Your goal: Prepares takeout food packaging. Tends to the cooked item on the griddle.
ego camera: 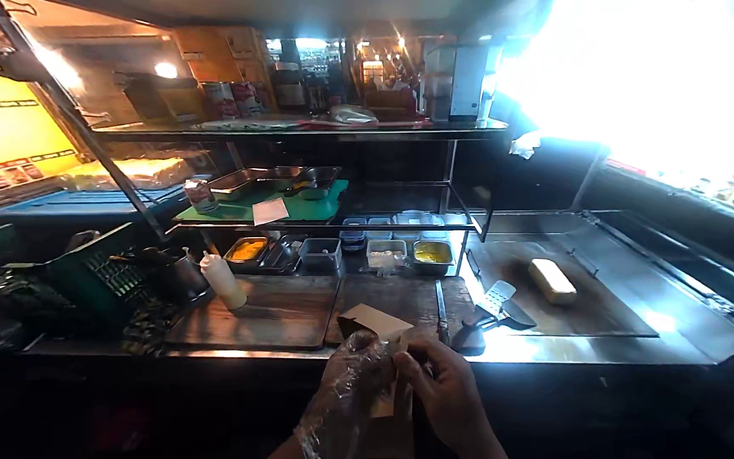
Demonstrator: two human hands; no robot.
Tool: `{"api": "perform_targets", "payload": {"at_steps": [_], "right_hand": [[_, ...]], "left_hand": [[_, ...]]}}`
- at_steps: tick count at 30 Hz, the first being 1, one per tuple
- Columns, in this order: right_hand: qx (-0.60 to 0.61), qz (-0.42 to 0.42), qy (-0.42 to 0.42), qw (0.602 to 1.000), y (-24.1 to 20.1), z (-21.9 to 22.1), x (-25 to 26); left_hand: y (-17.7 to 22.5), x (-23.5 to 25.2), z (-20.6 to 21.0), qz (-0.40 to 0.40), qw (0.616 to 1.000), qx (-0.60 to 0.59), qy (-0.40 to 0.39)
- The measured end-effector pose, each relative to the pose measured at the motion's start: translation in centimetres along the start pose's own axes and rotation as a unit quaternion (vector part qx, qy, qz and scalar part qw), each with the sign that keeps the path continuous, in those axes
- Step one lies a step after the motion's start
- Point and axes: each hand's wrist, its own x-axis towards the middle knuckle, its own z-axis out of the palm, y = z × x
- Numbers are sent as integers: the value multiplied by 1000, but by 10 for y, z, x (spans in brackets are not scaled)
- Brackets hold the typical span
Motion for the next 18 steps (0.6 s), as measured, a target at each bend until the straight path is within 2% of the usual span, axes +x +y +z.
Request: {"api": "perform_targets", "payload": {"at_steps": [2, 6, 8, 10, 12, 15, 16, 18], "right_hand": [[-22, 13, -8, 1000, 4, 1, 4], [-159, 17, -21, 987, 13, 11, 13], [-143, 2, -16, 990, 23, 16, 20], [-57, -16, 4, 998, 39, 22, 28], [28, -21, -10, 999, 54, 26, 41], [122, 7, -167, 978, 67, 35, 73], [110, 15, -202, 973, 70, 42, 85], [64, 37, -202, 976, 84, 57, 108]], "left_hand": [[2, 4, -6, -9, 999, 29, -10], [13, 8, -11, 9, 992, 127, 22], [19, 14, -15, 19, 983, 172, 60], [28, 21, -23, -2, 978, 198, 60], [40, 34, -28, -45, 993, 112, 10], [41, 64, -76, -94, 980, -17, -175], [38, 73, -89, -103, 977, -9, -185], [37, 97, -98, -123, 982, 16, -139]]}}
